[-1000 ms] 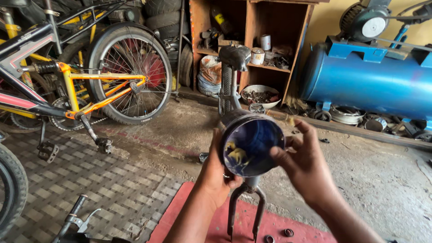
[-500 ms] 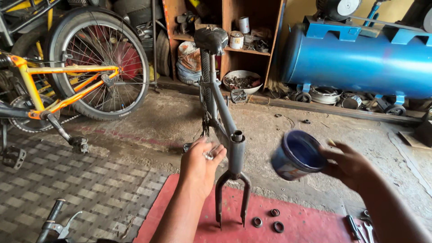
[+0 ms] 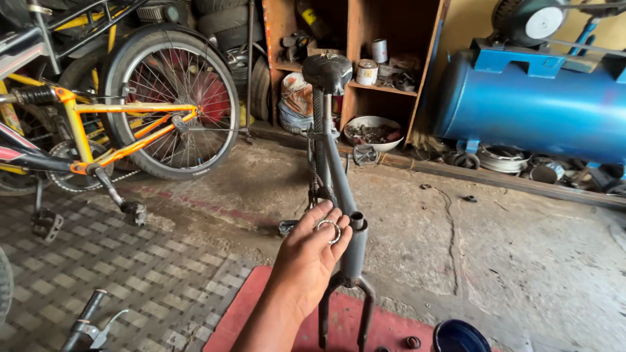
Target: The person applies grease to the headset cups of a bicycle frame and installs the bearings and fork by hand.
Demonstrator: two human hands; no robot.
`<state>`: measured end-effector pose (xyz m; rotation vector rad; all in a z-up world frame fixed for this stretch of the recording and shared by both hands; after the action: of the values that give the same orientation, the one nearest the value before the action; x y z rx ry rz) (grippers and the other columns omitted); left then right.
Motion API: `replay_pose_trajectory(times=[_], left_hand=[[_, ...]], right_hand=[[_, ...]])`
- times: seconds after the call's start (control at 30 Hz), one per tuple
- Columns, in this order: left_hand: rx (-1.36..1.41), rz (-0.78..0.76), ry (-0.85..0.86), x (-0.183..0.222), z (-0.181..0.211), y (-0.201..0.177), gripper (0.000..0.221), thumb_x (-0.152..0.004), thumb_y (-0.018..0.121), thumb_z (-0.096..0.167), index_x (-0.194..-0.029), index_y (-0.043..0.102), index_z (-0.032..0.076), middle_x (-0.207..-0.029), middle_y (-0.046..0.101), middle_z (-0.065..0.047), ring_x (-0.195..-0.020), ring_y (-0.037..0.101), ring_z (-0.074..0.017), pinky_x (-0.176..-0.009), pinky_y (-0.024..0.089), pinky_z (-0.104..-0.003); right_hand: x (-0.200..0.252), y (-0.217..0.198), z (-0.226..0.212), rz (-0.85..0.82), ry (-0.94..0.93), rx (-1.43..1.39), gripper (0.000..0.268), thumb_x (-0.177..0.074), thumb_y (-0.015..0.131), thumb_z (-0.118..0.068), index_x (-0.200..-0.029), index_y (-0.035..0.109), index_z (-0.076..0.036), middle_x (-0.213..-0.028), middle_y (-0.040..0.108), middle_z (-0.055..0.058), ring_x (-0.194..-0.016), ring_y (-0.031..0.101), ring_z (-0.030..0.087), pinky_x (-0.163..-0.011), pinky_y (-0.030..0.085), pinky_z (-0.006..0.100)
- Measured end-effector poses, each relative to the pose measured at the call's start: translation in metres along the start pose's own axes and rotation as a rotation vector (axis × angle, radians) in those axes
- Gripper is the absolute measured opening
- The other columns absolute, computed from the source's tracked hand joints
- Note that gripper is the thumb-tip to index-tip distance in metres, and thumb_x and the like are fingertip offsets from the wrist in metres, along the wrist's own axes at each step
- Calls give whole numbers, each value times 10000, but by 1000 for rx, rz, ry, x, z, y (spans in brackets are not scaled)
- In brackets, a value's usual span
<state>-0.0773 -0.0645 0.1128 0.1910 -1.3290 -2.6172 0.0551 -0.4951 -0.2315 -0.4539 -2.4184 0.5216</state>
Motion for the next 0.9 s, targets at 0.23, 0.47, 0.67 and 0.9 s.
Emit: replay_pose_trajectory(times=[0.23, 0.47, 0.67, 0.9], left_hand=[[59, 57, 41, -7, 22, -8, 411, -940, 510, -28, -1331, 565, -141, -1224, 635, -228, -1110, 652, -292, -1049, 545, -431], [-110, 115, -5, 7, 40, 1, 532, -866, 471, -64, -1395, 438, -23, -1303, 548, -311, -1158, 640, -333, -1038, 563, -396], [-443, 179, -52, 12, 62, -31, 634, -787, 423, -137, -1410, 395, -26, -1334, 550, -291, -1237, 636, -332, -1052, 506, -344], [-337, 105, 54, -3, 68, -49, 533, -885, 393, -87, -1417, 416, -68, -1325, 549, -249, -1238, 624, -318, -1076, 499, -354]], right_hand=[[24, 7, -57, 99, -333, 135, 500, -889, 748, -167, -1363, 618, -75, -1197, 719, 141, -1007, 693, 213, -807, 586, 372], [267, 31, -305, -194, -1224, 142, 458, -873, 678, -100, -1327, 642, -144, -1305, 716, 77, -1091, 721, 217, -910, 566, 356], [366, 42, -311, -121, -1401, 482, 488, -869, 571, 38, -1286, 656, -202, -1360, 583, 84, -1258, 606, 273, -1012, 558, 411], [360, 49, -318, -225, -1405, 455, 586, -828, 589, 53, -1322, 656, -255, -1407, 530, 72, -1292, 562, 276, -1002, 565, 399]])
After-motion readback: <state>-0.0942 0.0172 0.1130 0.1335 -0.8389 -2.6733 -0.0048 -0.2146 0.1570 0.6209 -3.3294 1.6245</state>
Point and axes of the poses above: each hand's wrist, its own x-axis away from the middle knuckle, its own y-axis out of the palm, z = x × y, the point moved 8 cm from there along -x, towards the middle knuckle
